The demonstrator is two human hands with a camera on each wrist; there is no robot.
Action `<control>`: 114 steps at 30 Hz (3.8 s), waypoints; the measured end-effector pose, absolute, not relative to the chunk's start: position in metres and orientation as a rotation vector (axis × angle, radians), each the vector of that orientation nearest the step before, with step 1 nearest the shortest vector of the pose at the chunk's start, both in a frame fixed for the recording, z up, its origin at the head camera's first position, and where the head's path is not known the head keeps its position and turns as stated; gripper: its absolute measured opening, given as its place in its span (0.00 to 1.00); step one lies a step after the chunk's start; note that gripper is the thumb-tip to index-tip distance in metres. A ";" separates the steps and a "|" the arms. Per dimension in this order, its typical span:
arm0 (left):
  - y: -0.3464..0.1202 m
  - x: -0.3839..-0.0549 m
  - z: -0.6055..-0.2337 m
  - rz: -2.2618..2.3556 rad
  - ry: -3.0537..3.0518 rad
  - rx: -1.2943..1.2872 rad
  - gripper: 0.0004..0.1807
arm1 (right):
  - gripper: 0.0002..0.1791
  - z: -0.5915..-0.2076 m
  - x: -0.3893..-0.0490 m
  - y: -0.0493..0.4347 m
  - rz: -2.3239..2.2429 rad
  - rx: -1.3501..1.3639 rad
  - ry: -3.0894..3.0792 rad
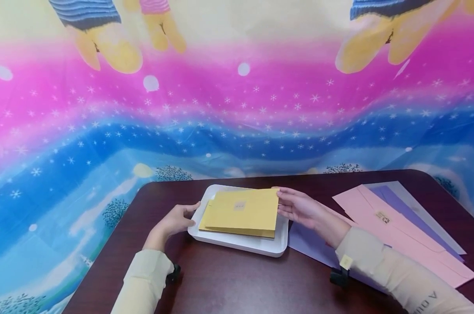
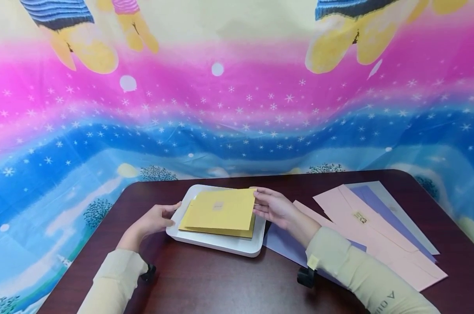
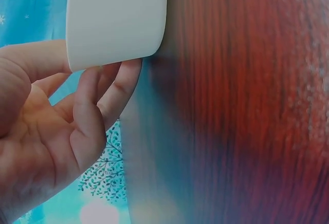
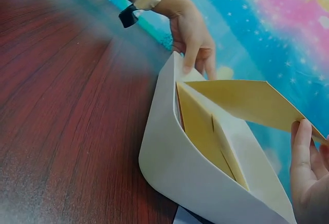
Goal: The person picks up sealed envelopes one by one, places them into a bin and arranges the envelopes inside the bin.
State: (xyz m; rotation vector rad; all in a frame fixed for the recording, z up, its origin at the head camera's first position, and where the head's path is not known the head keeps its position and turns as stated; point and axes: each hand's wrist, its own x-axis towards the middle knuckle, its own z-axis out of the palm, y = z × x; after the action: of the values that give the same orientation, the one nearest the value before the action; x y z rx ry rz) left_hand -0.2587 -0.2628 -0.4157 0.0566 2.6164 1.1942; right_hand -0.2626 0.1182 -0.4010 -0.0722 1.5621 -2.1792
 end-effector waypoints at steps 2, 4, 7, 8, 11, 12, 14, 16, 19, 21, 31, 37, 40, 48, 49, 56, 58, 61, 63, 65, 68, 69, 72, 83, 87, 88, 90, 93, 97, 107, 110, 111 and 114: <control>-0.263 -0.259 -0.416 1.199 2.612 0.058 0.37 | 0.20 -0.402 -0.263 0.114 -2.170 -0.077 1.570; -0.263 -0.259 -0.415 1.201 2.612 0.056 0.37 | 0.20 -0.403 -0.264 0.110 -2.169 -0.080 1.571; -0.262 -0.259 -0.415 1.203 2.609 0.061 0.37 | 0.21 -0.404 -0.264 0.105 -2.174 -0.073 1.568; -0.262 -0.259 -0.415 1.209 2.606 0.056 0.37 | 0.21 -0.404 -0.264 0.104 -2.172 -0.067 1.571; -0.261 -0.258 -0.414 1.218 2.594 0.070 0.37 | 0.22 -0.405 -0.264 0.101 -2.152 -0.056 1.592; -0.261 -0.258 -0.414 1.225 2.589 0.069 0.37 | 0.22 -0.405 -0.264 0.101 -2.144 -0.052 1.599; -0.261 -0.257 -0.414 1.236 2.580 0.066 0.38 | 0.23 -0.405 -0.264 0.100 -2.127 -0.045 1.615; -0.262 -0.257 -0.414 1.243 2.574 0.066 0.38 | 0.23 -0.405 -0.264 0.099 -2.113 -0.042 1.624; -0.262 -0.257 -0.414 1.229 2.590 0.061 0.37 | 0.27 -0.404 -0.264 0.099 -2.091 -0.045 1.638; -0.263 -0.257 -0.414 1.225 2.595 0.054 0.37 | 0.31 -0.404 -0.264 0.099 -2.070 -0.046 1.657; -0.264 -0.258 -0.414 1.211 2.604 0.044 0.37 | 0.40 -0.403 -0.265 0.105 -1.953 -0.180 1.679; -0.265 -0.260 -0.415 1.196 2.614 0.052 0.37 | 0.44 -0.401 -0.262 0.110 -1.908 -0.241 1.663; -0.265 -0.259 -0.415 1.191 2.616 0.056 0.37 | 0.46 -0.399 -0.261 0.112 -1.891 -0.250 1.652; -0.264 -0.260 -0.414 1.214 2.604 0.052 0.37 | 0.46 -0.398 -0.256 0.113 -1.895 -0.242 1.593; -0.264 -0.260 -0.414 1.213 2.605 0.050 0.37 | 0.45 -0.398 -0.256 0.113 -1.902 -0.237 1.590; -0.263 -0.259 -0.414 1.212 2.605 0.047 0.37 | 0.41 -0.397 -0.258 0.111 -1.916 -0.204 1.624; -0.262 -0.259 -0.414 1.213 2.604 0.043 0.37 | 0.39 -0.397 -0.258 0.112 -1.911 -0.212 1.637; -0.262 -0.259 -0.414 1.215 2.603 0.024 0.37 | 0.37 -0.398 -0.257 0.113 -1.911 -0.223 1.645; -0.263 -0.259 -0.413 1.209 2.605 0.019 0.37 | 0.36 -0.399 -0.257 0.113 -1.918 -0.229 1.639; -0.263 -0.260 -0.413 1.206 2.607 0.015 0.37 | 0.36 -0.399 -0.257 0.114 -1.926 -0.236 1.630; -0.263 -0.260 -0.412 1.202 2.607 0.019 0.37 | 0.35 -0.398 -0.258 0.115 -1.931 -0.248 1.624; -0.262 -0.260 -0.412 1.203 2.607 0.019 0.37 | 0.35 -0.398 -0.258 0.115 -1.928 -0.256 1.623; -0.262 -0.260 -0.412 1.201 2.606 0.028 0.37 | 0.35 -0.398 -0.259 0.116 -1.927 -0.272 1.622; -0.263 -0.258 -0.413 1.197 2.601 0.012 0.38 | 0.32 -0.392 -0.258 0.123 -1.913 -0.321 1.617; -0.264 -0.259 -0.413 1.190 2.603 0.023 0.38 | 0.32 -0.384 -0.256 0.131 -1.900 -0.330 1.640; -0.263 -0.259 -0.413 1.190 2.602 0.024 0.38 | 0.32 -0.383 -0.255 0.133 -1.895 -0.342 1.648; -0.263 -0.259 -0.412 1.186 2.603 0.026 0.38 | 0.32 -0.380 -0.254 0.138 -1.881 -0.369 1.674; -0.263 -0.259 -0.412 1.188 2.602 0.021 0.38 | 0.32 -0.379 -0.253 0.146 -1.848 -0.422 1.722; -0.262 -0.259 -0.413 1.191 2.601 0.021 0.37 | 0.33 -0.379 -0.250 0.157 -1.784 -0.480 1.804; -0.262 -0.257 -0.413 1.196 2.593 0.012 0.38 | 0.34 -0.376 -0.237 0.190 -1.644 -0.556 2.031; -0.262 -0.256 -0.413 1.186 2.601 0.004 0.38 | 0.34 -0.374 -0.232 0.201 -1.539 -0.621 2.128; -0.262 -0.255 -0.413 1.184 2.603 0.004 0.37 | 0.34 -0.374 -0.231 0.205 -1.514 -0.650 2.152; -0.262 -0.255 -0.413 1.187 2.603 0.005 0.37 | 0.33 -0.374 -0.227 0.217 -1.446 -0.676 2.223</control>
State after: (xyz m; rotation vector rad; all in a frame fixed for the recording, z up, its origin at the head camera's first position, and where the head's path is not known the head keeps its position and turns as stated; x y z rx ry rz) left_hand -0.2548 -0.2619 -0.4125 0.0054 2.6034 1.1872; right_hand -0.2266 0.2171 -0.3739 -0.6761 2.2226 -1.4465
